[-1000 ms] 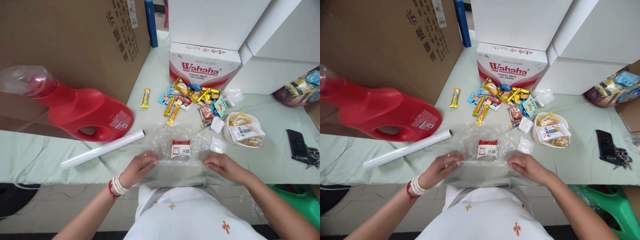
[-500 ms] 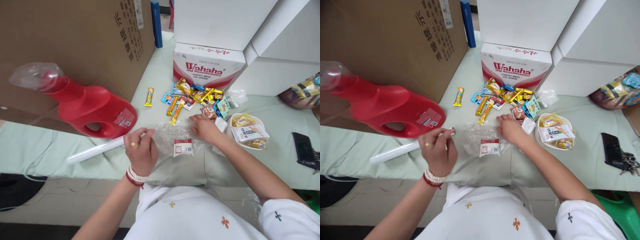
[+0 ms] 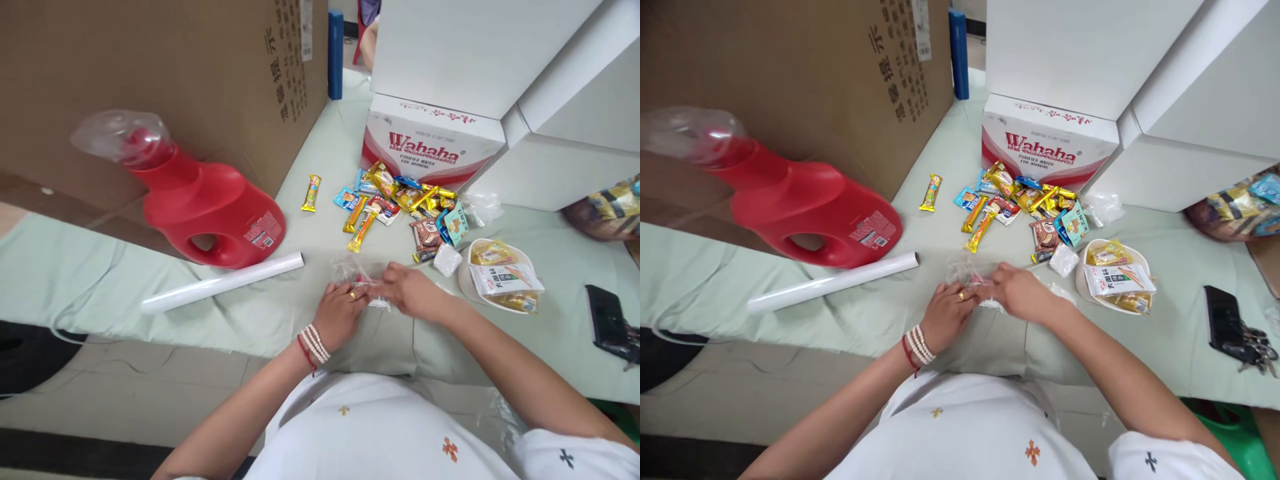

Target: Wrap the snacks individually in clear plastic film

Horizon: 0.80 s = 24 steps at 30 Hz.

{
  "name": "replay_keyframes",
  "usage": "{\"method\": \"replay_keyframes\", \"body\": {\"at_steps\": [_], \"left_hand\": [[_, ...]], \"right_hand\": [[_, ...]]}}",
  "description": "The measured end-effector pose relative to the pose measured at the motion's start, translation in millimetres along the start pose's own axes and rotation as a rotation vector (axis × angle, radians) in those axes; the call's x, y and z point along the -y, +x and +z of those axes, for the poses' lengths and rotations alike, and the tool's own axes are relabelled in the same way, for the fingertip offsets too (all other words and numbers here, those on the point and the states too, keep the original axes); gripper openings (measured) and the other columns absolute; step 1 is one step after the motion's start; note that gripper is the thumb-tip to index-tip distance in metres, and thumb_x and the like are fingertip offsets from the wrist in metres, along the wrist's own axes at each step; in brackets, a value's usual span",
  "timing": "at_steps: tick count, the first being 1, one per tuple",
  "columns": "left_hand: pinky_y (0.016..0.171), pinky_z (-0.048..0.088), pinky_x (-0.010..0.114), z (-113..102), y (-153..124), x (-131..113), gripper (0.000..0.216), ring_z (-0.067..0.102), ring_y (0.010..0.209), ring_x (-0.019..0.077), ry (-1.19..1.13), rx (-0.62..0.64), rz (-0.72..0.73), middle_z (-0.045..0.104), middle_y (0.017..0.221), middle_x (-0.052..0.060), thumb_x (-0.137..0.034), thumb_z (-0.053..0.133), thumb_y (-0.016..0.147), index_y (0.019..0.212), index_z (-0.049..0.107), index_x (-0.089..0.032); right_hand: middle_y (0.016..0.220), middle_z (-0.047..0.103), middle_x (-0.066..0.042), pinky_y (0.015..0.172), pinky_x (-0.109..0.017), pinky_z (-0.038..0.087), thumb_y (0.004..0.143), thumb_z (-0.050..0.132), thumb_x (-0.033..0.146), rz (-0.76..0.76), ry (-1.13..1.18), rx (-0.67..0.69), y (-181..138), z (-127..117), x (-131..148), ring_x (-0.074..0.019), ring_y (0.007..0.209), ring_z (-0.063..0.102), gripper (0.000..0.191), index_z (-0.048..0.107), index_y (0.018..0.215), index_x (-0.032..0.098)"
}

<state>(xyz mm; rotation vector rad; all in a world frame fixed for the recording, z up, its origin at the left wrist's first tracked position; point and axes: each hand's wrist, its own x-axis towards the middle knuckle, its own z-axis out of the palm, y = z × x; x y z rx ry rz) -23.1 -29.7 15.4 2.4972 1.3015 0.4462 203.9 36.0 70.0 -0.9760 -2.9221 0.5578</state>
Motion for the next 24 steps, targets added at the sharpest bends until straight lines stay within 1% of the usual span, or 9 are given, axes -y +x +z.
{"method": "replay_keyframes", "body": {"at_steps": [4,6,8,10,13,16,19,21,24], "left_hand": [[0.089,0.046,0.040,3.2,-4.6,21.3,0.032,0.064,0.101,0.0219,-0.379,-0.171,-0.209,0.077,0.109,0.004,-0.005,0.051,0.084,0.093,0.075,-0.024],[0.086,0.050,0.037,1.5,-7.8,31.2,0.032,0.064,0.094,0.0200,-0.494,-0.353,-0.455,0.074,0.108,0.006,-0.005,0.047,0.080,0.094,0.071,-0.021],[0.085,0.052,0.038,-4.4,-6.3,34.8,0.037,0.063,0.094,0.0207,-0.502,-0.468,-0.590,0.069,0.118,0.010,-0.009,0.049,0.077,0.109,0.067,-0.018],[0.097,0.050,0.043,-12.6,3.5,32.2,0.056,0.060,0.111,0.0246,-0.473,-0.473,-0.534,0.060,0.137,0.014,-0.015,0.054,0.077,0.133,0.056,-0.016],[0.120,0.030,0.053,-21.5,33.3,26.4,0.083,0.043,0.141,0.0312,-0.460,-0.369,-0.379,0.051,0.152,0.016,-0.022,0.063,0.077,0.155,0.036,-0.018],[0.121,0.024,0.055,-22.6,64.4,32.2,0.092,0.049,0.134,0.0302,-0.592,-0.202,-0.319,0.071,0.123,0.010,-0.016,0.069,0.070,0.157,0.037,-0.020],[0.108,0.042,0.044,-22.3,72.2,50.8,0.072,0.062,0.102,0.0223,-0.851,-0.083,-0.252,0.068,0.085,0.000,-0.012,0.066,0.070,0.141,0.060,-0.021],[0.095,0.048,0.037,-24.3,61.3,64.2,0.040,0.061,0.091,0.0192,-0.979,-0.095,-0.204,0.062,0.081,0.001,-0.015,0.065,0.072,0.110,0.078,-0.021],[0.084,0.050,0.034,-29.3,38.7,75.6,0.015,0.059,0.085,0.0179,-1.031,-0.155,-0.220,0.058,0.081,0.003,-0.019,0.064,0.074,0.076,0.079,-0.019]], "right_hand": [[0.107,0.065,-0.012,0.089,-0.034,0.050,0.095,0.048,0.004,-0.091,-0.099,0.063,-25.0,30.5,8.8,-0.0253,0.106,0.053,0.063,0.051,0.154,0.026],[0.107,0.064,-0.012,0.098,-0.038,0.049,0.094,0.047,0.003,-0.111,-0.093,0.045,-29.5,42.4,7.9,-0.0273,0.114,0.052,0.065,0.049,0.155,0.024],[0.106,0.063,-0.012,0.102,-0.042,0.048,0.094,0.048,0.004,-0.119,-0.072,0.013,-29.9,49.3,6.8,-0.0280,0.115,0.053,0.063,0.050,0.155,0.023],[0.102,0.062,-0.011,0.101,-0.042,0.049,0.096,0.047,0.006,-0.118,-0.061,-0.001,-28.5,51.3,6.7,-0.0269,0.109,0.054,0.060,0.051,0.154,0.023],[0.096,0.060,-0.009,0.095,-0.039,0.052,0.097,0.046,0.006,-0.130,-0.065,-0.007,-26.6,48.7,8.0,-0.0247,0.097,0.054,0.059,0.051,0.153,0.023],[0.099,0.060,-0.010,0.092,-0.037,0.053,0.099,0.046,0.008,-0.127,-0.048,-0.018,-26.9,46.5,8.6,-0.0247,0.098,0.054,0.056,0.052,0.153,0.024],[0.098,0.060,-0.010,0.091,-0.037,0.052,0.101,0.043,0.009,-0.101,-0.023,-0.030,-29.7,49.5,6.8,-0.0241,0.098,0.054,0.055,0.052,0.153,0.025],[0.094,0.058,-0.008,0.092,-0.037,0.052,0.102,0.040,0.009,-0.093,-0.010,-0.041,-32.1,54.2,4.8,-0.0232,0.097,0.054,0.056,0.051,0.154,0.026],[0.095,0.057,-0.007,0.097,-0.039,0.051,0.101,0.039,0.006,-0.101,-0.002,-0.068,-34.8,61.4,2.8,-0.0228,0.098,0.052,0.058,0.050,0.154,0.026]]}}
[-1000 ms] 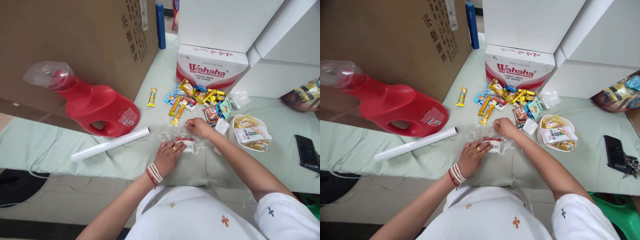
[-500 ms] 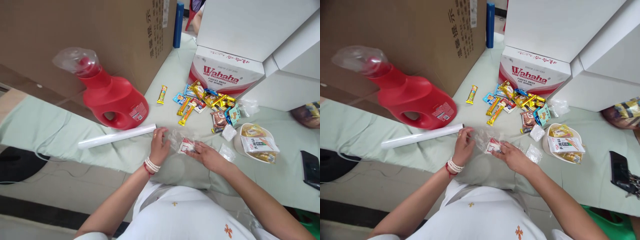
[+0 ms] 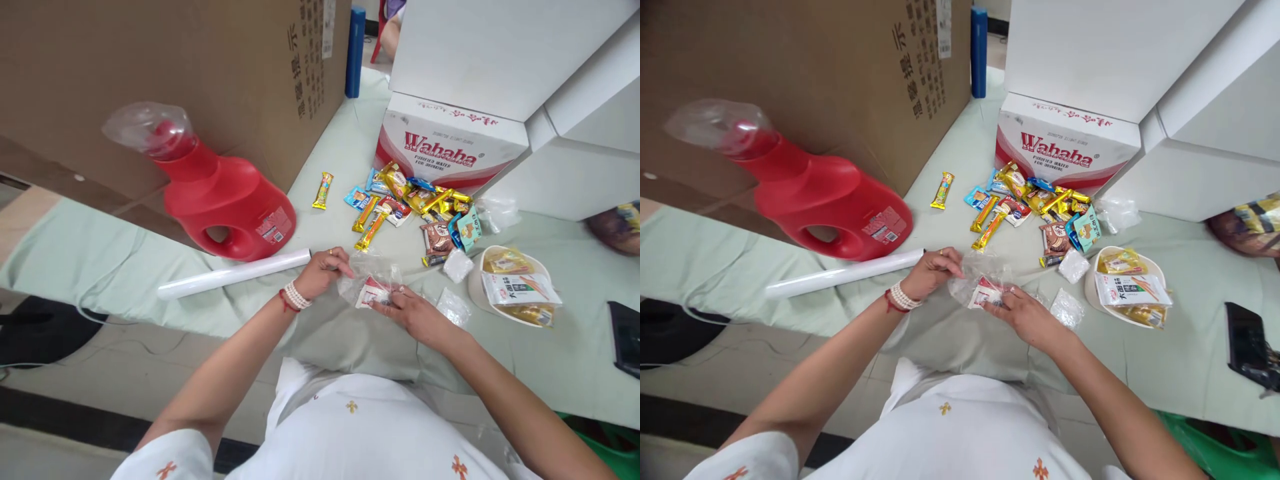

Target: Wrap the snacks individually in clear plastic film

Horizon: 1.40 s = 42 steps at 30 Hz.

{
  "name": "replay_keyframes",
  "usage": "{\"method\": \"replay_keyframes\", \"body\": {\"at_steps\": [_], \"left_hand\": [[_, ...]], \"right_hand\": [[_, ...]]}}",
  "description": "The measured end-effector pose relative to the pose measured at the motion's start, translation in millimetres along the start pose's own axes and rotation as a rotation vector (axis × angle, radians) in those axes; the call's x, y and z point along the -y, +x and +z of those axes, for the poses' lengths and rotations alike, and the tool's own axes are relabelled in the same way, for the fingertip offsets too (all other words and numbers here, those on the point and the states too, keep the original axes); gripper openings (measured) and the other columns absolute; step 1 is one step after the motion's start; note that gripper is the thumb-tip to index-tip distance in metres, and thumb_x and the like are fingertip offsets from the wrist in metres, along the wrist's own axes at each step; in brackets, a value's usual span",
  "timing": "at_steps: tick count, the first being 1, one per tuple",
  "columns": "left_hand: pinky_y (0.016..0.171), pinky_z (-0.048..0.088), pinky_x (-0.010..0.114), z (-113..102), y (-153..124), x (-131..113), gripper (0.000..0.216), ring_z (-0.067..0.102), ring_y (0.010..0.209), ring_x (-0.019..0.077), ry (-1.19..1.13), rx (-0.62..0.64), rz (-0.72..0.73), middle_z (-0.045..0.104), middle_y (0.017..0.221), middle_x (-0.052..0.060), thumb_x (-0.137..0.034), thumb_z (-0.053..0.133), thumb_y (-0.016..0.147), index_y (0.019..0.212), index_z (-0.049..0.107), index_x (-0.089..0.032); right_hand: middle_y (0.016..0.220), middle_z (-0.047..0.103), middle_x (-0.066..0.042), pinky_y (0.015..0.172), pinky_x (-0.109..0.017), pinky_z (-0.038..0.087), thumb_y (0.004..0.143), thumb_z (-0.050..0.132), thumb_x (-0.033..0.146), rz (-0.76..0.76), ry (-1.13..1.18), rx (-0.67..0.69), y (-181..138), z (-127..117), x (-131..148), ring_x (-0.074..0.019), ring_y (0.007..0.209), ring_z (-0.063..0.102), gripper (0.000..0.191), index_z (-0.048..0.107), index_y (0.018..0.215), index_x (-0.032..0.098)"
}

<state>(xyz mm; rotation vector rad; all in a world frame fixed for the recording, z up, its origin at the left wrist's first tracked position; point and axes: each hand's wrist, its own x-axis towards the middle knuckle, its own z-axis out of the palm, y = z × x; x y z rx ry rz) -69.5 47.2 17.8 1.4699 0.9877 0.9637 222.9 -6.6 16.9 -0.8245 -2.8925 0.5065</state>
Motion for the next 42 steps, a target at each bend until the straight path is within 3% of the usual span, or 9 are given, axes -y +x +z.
{"method": "replay_keyframes", "body": {"at_steps": [4,7,12,16,22,28,35,38,42], "left_hand": [[0.087,0.052,0.035,7.3,-1.2,-0.8,0.053,0.060,0.098,0.0202,0.124,-0.152,-0.110,0.063,0.113,0.008,-0.026,0.063,0.079,0.131,0.066,-0.021],[0.085,0.053,0.035,24.6,22.8,-0.7,0.092,0.061,0.096,0.0210,0.284,-0.050,-0.185,0.058,0.138,0.014,-0.031,0.078,0.070,0.154,0.043,-0.020],[0.075,0.053,0.030,20.3,57.6,-5.7,0.072,0.064,0.077,0.0172,0.181,0.254,-0.177,0.072,0.088,0.002,-0.018,0.072,0.066,0.138,0.062,-0.015],[0.085,0.053,0.034,0.3,46.2,-16.3,0.024,0.065,0.086,0.0190,0.112,0.293,-0.065,0.073,0.086,0.005,-0.025,0.071,0.073,0.094,0.081,-0.019],[0.106,0.047,0.046,-14.4,5.4,-16.0,0.026,0.061,0.111,0.0270,0.210,0.315,0.074,0.070,0.077,0.008,-0.017,0.063,0.073,0.049,0.066,-0.025],[0.114,0.041,0.047,-12.9,-14.6,-10.6,0.019,0.050,0.137,0.0300,0.459,0.254,0.074,0.073,0.120,0.008,-0.011,0.060,0.068,0.052,0.060,-0.022],[0.067,0.043,0.030,14.8,-25.8,-26.5,0.026,0.050,0.068,0.0157,0.583,0.049,-0.080,0.055,0.076,0.001,-0.022,0.063,0.077,0.062,0.042,-0.022],[0.062,0.038,0.027,28.4,-30.3,-37.1,0.027,0.045,0.063,0.0132,0.447,-0.046,-0.135,0.045,0.065,-0.004,-0.020,0.062,0.078,0.063,0.039,-0.022],[0.063,0.048,0.025,61.2,-29.6,-36.0,0.016,0.059,0.067,0.0125,0.001,-0.097,-0.294,0.061,0.077,-0.002,-0.032,0.064,0.085,0.085,0.052,-0.021]], "right_hand": [[0.097,0.057,-0.008,0.103,-0.042,0.049,0.099,0.039,0.004,-0.011,0.003,-0.027,-0.5,3.3,0.1,-0.0233,0.102,0.052,0.061,0.050,0.154,0.026],[0.094,0.056,-0.008,0.097,-0.039,0.051,0.099,0.038,0.003,-0.006,0.001,-0.036,-0.3,2.1,0.6,-0.0238,0.100,0.052,0.061,0.050,0.154,0.026],[0.097,0.058,-0.009,0.101,-0.041,0.051,0.098,0.040,0.002,-0.006,0.007,-0.042,-2.5,1.7,0.5,-0.0240,0.104,0.053,0.062,0.050,0.155,0.026],[0.095,0.057,-0.008,0.099,-0.042,0.052,0.099,0.040,0.005,0.004,-0.002,-0.051,-2.8,3.1,1.9,-0.0240,0.104,0.054,0.060,0.049,0.154,0.026],[0.102,0.061,-0.011,0.089,-0.040,0.055,0.102,0.038,0.006,0.069,0.077,-0.160,-3.6,10.4,3.2,-0.0250,0.106,0.055,0.042,0.054,0.139,0.018],[0.104,0.061,-0.011,0.088,-0.042,0.056,0.100,0.037,0.006,0.090,0.070,-0.172,-3.2,12.5,4.1,-0.0254,0.102,0.057,0.058,0.040,0.156,0.023],[0.104,0.059,-0.010,0.098,-0.042,0.053,0.094,0.048,0.003,0.131,-0.076,-0.024,3.6,3.4,12.6,-0.0265,0.108,0.055,0.068,0.047,0.156,0.031],[0.105,0.058,-0.011,0.084,-0.035,0.056,0.092,0.053,0.004,0.186,-0.153,0.008,6.0,0.1,18.7,-0.0293,0.112,0.052,0.071,0.048,0.156,0.035],[0.103,0.058,-0.011,0.086,-0.036,0.053,0.093,0.051,0.005,0.192,-0.107,0.020,9.7,-3.8,23.7,-0.0276,0.106,0.051,0.056,0.063,0.142,0.029]]}}
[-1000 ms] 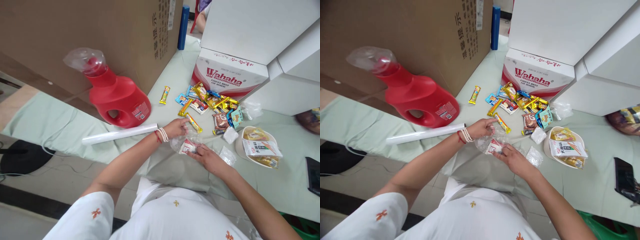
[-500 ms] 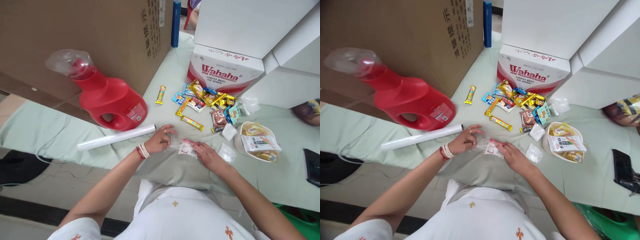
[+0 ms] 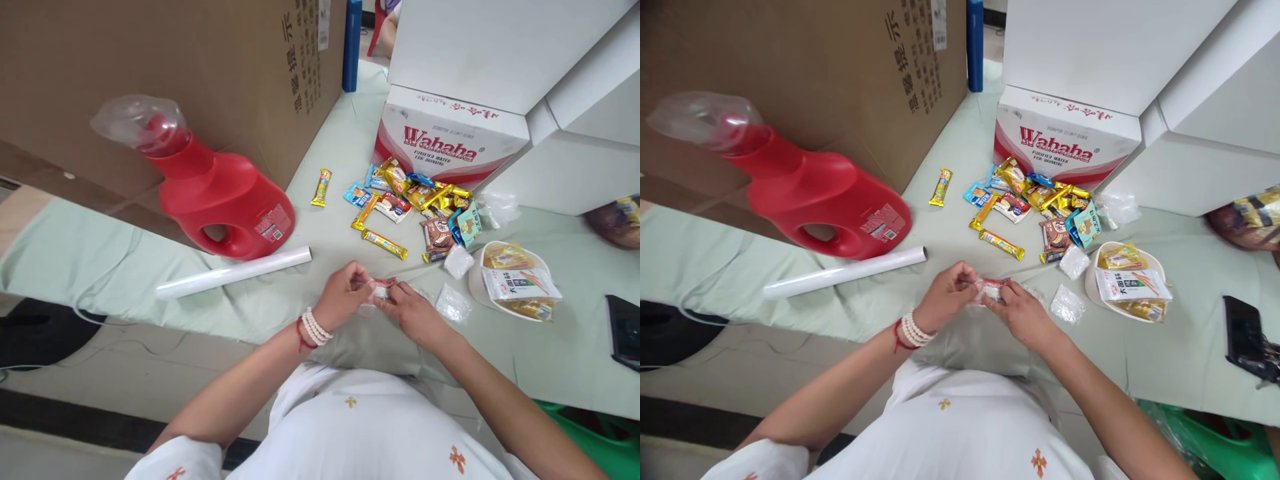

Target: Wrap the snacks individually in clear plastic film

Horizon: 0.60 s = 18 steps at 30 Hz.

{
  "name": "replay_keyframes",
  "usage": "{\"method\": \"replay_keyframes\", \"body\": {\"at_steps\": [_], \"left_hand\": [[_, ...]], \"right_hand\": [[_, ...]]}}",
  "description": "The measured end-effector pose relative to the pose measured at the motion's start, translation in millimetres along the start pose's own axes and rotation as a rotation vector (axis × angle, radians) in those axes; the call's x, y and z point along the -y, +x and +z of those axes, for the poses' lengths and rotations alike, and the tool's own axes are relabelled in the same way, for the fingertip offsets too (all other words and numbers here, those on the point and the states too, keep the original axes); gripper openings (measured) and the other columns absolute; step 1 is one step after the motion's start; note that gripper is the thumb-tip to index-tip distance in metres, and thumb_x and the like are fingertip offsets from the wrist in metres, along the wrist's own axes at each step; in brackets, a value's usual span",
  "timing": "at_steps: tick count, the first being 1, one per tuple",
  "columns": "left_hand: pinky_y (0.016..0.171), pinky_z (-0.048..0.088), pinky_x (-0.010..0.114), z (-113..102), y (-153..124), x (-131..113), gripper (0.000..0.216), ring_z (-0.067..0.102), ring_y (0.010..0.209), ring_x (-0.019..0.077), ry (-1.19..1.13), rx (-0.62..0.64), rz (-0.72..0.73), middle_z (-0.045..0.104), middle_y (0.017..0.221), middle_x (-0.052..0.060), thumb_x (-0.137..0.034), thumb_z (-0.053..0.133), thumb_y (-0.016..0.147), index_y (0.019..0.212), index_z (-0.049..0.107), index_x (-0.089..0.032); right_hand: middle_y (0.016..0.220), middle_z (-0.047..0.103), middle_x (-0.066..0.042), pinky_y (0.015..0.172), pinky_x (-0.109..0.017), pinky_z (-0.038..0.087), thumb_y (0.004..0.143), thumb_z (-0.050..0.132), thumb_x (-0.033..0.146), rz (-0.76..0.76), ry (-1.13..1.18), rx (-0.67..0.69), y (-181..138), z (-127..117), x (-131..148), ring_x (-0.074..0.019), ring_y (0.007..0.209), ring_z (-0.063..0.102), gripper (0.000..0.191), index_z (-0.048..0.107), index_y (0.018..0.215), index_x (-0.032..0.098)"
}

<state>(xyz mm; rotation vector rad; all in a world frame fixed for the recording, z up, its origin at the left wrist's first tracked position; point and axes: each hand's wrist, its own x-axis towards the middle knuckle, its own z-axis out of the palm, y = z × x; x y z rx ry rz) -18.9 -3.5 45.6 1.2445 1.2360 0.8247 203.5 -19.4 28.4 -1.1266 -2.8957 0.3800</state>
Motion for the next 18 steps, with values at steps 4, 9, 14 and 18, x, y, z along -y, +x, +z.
{"method": "replay_keyframes", "body": {"at_steps": [4,9,14,18], "left_hand": [[0.075,0.057,0.031,34.0,6.1,12.2,0.022,0.073,0.082,0.0174,-0.069,0.101,-0.005,0.076,0.101,0.007,-0.028,0.047,0.097,0.114,0.060,-0.021],[0.094,0.051,0.041,52.2,8.8,11.8,0.028,0.069,0.103,0.0253,0.614,0.080,0.270,0.078,0.109,0.010,-0.014,0.049,0.096,0.106,0.075,-0.021],[0.092,0.046,0.045,56.5,5.6,5.2,0.028,0.060,0.103,0.0278,0.944,-0.038,0.322,0.074,0.109,0.010,-0.024,0.054,0.099,0.117,0.075,-0.026],[0.101,0.041,0.053,51.5,3.5,5.9,0.054,0.047,0.129,0.0386,1.058,-0.289,0.183,0.059,0.137,0.020,-0.040,0.074,0.086,0.133,0.062,-0.017]], "right_hand": [[0.103,0.060,-0.012,0.089,-0.041,0.051,0.095,0.048,0.007,-0.010,0.212,-0.050,-4.7,-5.7,-5.5,-0.0267,0.101,0.052,0.039,0.073,0.121,0.022],[0.091,0.066,-0.006,0.082,-0.034,0.052,0.101,0.041,0.017,0.181,0.653,-0.222,-19.7,-5.2,-14.4,-0.0202,0.087,0.061,0.034,0.071,0.117,0.021],[0.109,0.063,-0.015,0.089,-0.044,0.050,0.097,0.059,0.036,0.651,0.148,-0.392,-27.8,3.5,-5.3,-0.0316,0.105,0.055,0.036,0.069,0.126,0.017],[0.134,0.058,-0.018,0.090,-0.045,0.048,0.093,0.065,0.025,0.670,-0.049,-0.224,-29.9,-3.4,10.8,-0.0379,0.121,0.049,0.015,0.073,0.104,0.018]]}}
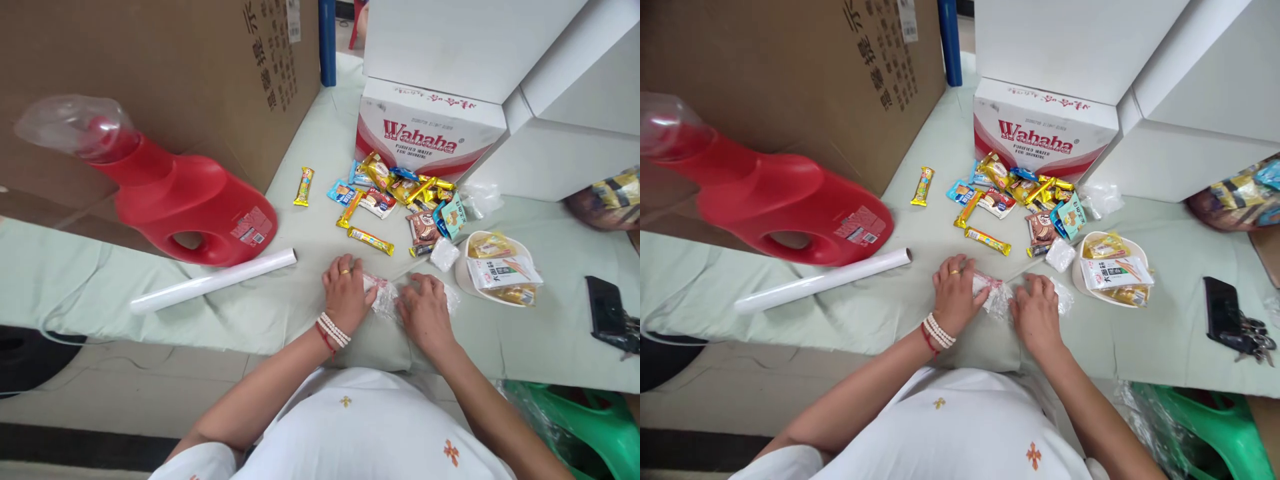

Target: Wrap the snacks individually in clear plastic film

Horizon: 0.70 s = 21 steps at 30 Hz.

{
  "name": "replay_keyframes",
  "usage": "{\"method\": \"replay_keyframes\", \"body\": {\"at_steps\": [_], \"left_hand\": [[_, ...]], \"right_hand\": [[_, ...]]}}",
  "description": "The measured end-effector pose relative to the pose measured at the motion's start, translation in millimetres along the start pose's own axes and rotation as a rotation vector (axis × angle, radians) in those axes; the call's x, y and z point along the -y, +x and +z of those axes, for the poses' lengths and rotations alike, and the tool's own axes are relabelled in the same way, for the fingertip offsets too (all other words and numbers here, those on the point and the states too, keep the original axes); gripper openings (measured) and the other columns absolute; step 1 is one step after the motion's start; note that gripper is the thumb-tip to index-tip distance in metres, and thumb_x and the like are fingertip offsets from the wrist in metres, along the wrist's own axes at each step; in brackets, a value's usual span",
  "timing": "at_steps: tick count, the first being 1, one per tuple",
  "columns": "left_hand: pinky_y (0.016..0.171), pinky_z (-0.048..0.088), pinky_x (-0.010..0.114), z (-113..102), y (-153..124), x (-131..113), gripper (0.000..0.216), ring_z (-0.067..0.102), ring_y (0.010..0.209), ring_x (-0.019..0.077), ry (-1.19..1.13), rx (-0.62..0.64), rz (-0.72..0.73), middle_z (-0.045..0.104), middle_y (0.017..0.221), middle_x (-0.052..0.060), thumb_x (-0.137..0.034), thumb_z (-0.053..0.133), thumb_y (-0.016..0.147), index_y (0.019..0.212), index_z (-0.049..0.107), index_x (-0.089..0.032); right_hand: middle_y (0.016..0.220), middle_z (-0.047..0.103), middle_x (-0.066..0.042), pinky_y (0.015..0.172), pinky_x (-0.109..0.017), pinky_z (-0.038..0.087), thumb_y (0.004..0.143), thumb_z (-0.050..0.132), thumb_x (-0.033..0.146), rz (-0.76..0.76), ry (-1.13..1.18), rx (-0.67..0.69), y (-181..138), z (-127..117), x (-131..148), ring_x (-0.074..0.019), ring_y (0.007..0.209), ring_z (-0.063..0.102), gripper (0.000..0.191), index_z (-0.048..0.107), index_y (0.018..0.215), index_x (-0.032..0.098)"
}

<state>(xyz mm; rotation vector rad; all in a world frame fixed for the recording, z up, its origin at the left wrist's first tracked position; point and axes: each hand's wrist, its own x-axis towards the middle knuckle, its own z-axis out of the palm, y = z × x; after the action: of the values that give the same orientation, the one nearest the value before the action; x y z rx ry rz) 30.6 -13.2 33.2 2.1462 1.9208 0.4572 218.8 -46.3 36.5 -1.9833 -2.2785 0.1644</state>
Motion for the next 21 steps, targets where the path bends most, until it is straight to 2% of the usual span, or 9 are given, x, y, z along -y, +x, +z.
{"method": "replay_keyframes", "body": {"at_steps": [3,5,6,8,11,13,16,19,21], "left_hand": [[0.101,0.041,0.052,-1.0,0.4,1.0,0.038,0.050,0.127,0.0387,0.035,0.065,0.000,0.063,0.123,0.017,-0.042,0.074,0.085,0.112,0.067,-0.017],[0.091,0.047,0.046,0.0,0.3,-2.5,0.028,0.059,0.110,0.0333,0.031,0.119,0.020,0.063,0.113,0.014,-0.038,0.070,0.088,0.106,0.066,-0.018],[0.085,0.048,0.042,1.1,-0.1,-5.1,0.023,0.061,0.101,0.0302,0.017,0.127,0.031,0.062,0.109,0.013,-0.035,0.067,0.090,0.105,0.065,-0.018],[0.078,0.049,0.038,4.3,-1.5,-10.8,0.015,0.060,0.092,0.0269,-0.045,0.083,0.059,0.059,0.102,0.011,-0.027,0.059,0.094,0.105,0.064,-0.018],[0.084,0.052,0.041,7.8,-6.0,-17.0,0.019,0.058,0.098,0.0278,-0.278,-0.067,0.146,0.056,0.100,0.010,-0.018,0.053,0.092,0.109,0.062,-0.018],[0.094,0.052,0.047,7.0,-11.5,-19.5,0.030,0.056,0.108,0.0287,-0.495,-0.095,0.232,0.056,0.110,0.012,-0.015,0.053,0.089,0.118,0.058,-0.017],[0.114,0.042,0.057,2.3,-22.1,-22.8,0.058,0.046,0.135,0.0326,-0.764,0.015,0.386,0.050,0.137,0.017,-0.015,0.054,0.086,0.142,0.043,-0.017],[0.125,0.025,0.062,-4.2,-29.6,-26.1,0.085,0.022,0.156,0.0356,-0.992,0.211,0.482,0.026,0.164,0.017,-0.020,0.057,0.087,0.161,0.018,-0.024],[0.127,0.021,0.061,-9.0,-31.6,-27.2,0.089,0.010,0.160,0.0355,-1.147,0.341,0.483,0.009,0.173,0.012,-0.025,0.059,0.090,0.164,0.011,-0.031]], "right_hand": [[0.125,0.063,-0.014,0.072,-0.034,0.047,0.099,0.055,0.022,0.064,0.071,0.106,-1.7,-11.5,11.9,-0.0278,0.099,0.061,0.014,0.069,0.099,0.021],[0.104,0.068,-0.010,0.066,-0.031,0.045,0.103,0.047,0.024,0.085,0.213,0.139,-0.3,-15.9,21.8,-0.0217,0.081,0.062,0.020,0.067,0.101,0.021],[0.096,0.068,-0.008,0.068,-0.031,0.046,0.104,0.044,0.024,0.070,0.294,0.133,0.8,-16.4,26.8,-0.0209,0.078,0.063,0.023,0.066,0.101,0.021],[0.092,0.069,-0.008,0.076,-0.032,0.049,0.104,0.041,0.023,0.022,0.447,0.072,2.9,-14.3,34.7,-0.0216,0.085,0.065,0.026,0.067,0.104,0.021],[0.106,0.071,-0.010,0.089,-0.034,0.052,0.106,0.041,0.029,0.004,0.694,-0.041,2.3,-9.2,36.9,-0.0219,0.099,0.067,0.030,0.069,0.114,0.021],[0.119,0.069,-0.011,0.098,-0.036,0.052,0.106,0.043,0.036,-0.001,0.856,-0.080,-1.7,-7.7,32.3,-0.0217,0.110,0.066,0.034,0.067,0.125,0.022],[0.136,0.063,-0.013,0.108,-0.040,0.047,0.104,0.049,0.045,-0.039,0.993,-0.060,-11.0,-5.6,22.6,-0.0239,0.126,0.060,0.043,0.059,0.139,0.022],[0.137,0.064,-0.012,0.108,-0.042,0.048,0.101,0.054,0.048,0.037,1.101,-0.007,-21.0,-1.1,13.0,-0.0256,0.125,0.061,0.046,0.059,0.139,0.024],[0.132,0.068,-0.010,0.105,-0.044,0.050,0.101,0.054,0.048,0.182,1.150,-0.039,-26.2,-2.3,1.4,-0.0260,0.119,0.065,0.043,0.062,0.135,0.024]]}}
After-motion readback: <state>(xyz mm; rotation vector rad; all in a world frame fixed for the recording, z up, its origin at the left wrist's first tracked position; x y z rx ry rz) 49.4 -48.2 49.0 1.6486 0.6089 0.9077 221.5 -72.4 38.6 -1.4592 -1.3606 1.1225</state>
